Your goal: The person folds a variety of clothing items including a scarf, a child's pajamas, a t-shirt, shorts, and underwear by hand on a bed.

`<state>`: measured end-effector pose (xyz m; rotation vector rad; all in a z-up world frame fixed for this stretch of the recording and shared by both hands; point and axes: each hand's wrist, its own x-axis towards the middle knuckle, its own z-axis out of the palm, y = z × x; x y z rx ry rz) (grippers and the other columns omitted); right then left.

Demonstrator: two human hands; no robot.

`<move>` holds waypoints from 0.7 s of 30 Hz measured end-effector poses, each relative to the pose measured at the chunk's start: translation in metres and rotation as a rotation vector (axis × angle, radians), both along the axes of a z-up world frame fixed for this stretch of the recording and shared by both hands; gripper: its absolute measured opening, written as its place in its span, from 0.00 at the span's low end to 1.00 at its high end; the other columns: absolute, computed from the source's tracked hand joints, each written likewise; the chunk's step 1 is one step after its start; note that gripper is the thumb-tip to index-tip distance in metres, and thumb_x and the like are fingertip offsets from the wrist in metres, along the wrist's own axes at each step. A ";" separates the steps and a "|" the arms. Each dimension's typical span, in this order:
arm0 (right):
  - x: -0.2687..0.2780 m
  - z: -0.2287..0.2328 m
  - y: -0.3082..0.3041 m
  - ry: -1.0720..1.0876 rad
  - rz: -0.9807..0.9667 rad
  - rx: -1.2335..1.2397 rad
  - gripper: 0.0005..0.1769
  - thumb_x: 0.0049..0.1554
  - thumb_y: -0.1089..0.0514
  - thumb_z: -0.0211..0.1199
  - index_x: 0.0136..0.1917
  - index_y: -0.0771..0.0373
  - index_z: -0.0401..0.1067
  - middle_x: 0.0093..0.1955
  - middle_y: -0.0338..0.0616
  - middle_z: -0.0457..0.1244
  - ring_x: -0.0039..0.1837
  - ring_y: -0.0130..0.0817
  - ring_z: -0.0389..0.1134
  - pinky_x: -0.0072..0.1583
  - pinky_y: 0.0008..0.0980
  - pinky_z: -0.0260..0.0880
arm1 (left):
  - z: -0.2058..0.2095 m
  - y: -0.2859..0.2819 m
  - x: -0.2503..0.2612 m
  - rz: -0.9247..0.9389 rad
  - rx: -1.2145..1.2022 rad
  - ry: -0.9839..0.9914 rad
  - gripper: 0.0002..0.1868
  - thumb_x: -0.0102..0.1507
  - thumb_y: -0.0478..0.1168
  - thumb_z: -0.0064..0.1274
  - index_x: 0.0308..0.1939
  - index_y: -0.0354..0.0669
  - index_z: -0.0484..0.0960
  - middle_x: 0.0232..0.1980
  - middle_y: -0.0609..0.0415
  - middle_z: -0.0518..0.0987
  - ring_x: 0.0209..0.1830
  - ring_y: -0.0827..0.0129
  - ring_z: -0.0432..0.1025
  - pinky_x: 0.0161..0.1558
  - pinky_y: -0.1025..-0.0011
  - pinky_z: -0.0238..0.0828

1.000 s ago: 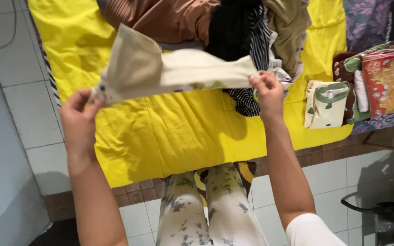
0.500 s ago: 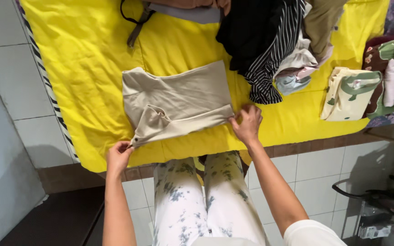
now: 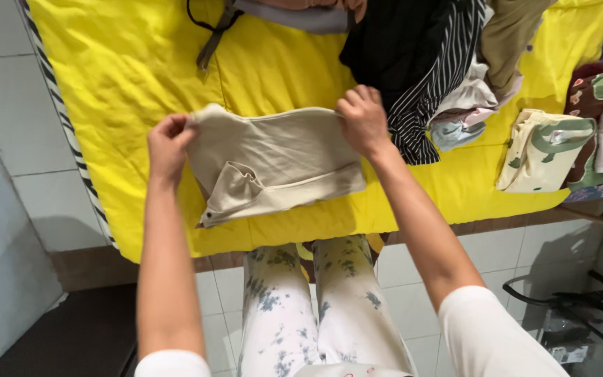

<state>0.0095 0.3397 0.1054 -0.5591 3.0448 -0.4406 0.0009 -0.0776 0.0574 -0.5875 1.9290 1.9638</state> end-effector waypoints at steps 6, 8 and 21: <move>0.081 0.014 0.029 0.262 0.093 -0.020 0.06 0.56 0.61 0.68 0.42 0.59 0.72 0.54 0.47 0.64 0.64 0.46 0.63 0.65 0.45 0.59 | 0.083 -0.015 0.099 -0.529 -0.443 0.359 0.09 0.50 0.26 0.60 0.31 0.44 0.83 0.42 0.57 0.81 0.50 0.65 0.73 0.58 0.67 0.69; 0.102 0.007 0.033 0.245 0.116 0.019 0.05 0.58 0.60 0.69 0.43 0.56 0.73 0.56 0.46 0.65 0.65 0.45 0.62 0.65 0.44 0.58 | 0.078 -0.005 0.119 -0.623 -0.574 0.351 0.10 0.49 0.26 0.59 0.28 0.46 0.84 0.42 0.58 0.82 0.53 0.63 0.72 0.62 0.63 0.67; 0.121 -0.031 -0.018 -0.446 -0.088 0.155 0.42 0.60 0.27 0.46 0.82 0.40 0.47 0.85 0.44 0.36 0.85 0.44 0.33 0.78 0.60 0.28 | -0.033 0.052 0.151 -0.805 -1.173 0.314 0.46 0.63 0.74 0.33 0.81 0.65 0.51 0.86 0.58 0.44 0.86 0.58 0.33 0.76 0.39 0.16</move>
